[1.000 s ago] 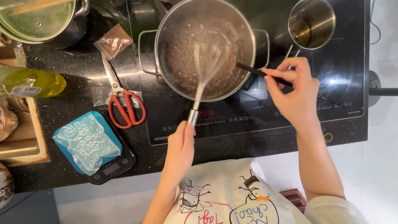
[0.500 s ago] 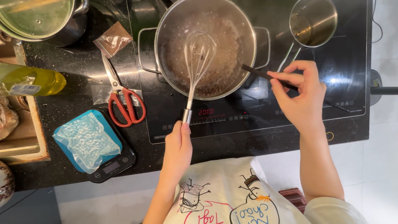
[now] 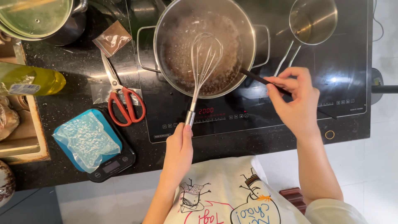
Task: Whisking a dark liquid containing small spherical ingredients in a pot on an induction stove.
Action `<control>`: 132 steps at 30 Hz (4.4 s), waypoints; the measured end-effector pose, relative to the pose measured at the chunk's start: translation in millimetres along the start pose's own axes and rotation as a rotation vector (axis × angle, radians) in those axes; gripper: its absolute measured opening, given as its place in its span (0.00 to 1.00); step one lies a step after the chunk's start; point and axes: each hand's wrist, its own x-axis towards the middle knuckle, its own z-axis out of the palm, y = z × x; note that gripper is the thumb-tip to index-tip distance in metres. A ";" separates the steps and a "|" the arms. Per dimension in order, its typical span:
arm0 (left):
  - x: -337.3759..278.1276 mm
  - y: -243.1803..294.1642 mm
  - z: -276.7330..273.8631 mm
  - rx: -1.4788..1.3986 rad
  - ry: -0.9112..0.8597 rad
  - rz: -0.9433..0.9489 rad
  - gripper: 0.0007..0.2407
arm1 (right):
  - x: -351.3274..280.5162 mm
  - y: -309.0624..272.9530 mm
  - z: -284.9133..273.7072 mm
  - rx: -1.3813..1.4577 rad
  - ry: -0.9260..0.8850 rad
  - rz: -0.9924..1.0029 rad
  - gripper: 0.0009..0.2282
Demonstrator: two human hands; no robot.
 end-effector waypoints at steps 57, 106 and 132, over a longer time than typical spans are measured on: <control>-23.6 -87.3 -38.2 -0.092 0.176 0.640 0.09 | -47.5 -217.9 251.8 -0.420 -0.602 -1.330 0.14; -7.0 -90.3 -73.9 -0.082 -0.117 0.348 0.12 | -73.8 -259.2 341.0 -0.490 -0.719 -1.403 0.11; 8.1 14.7 37.6 -0.866 -0.839 0.090 0.17 | -96.7 -28.0 69.5 -0.363 0.108 -0.798 0.17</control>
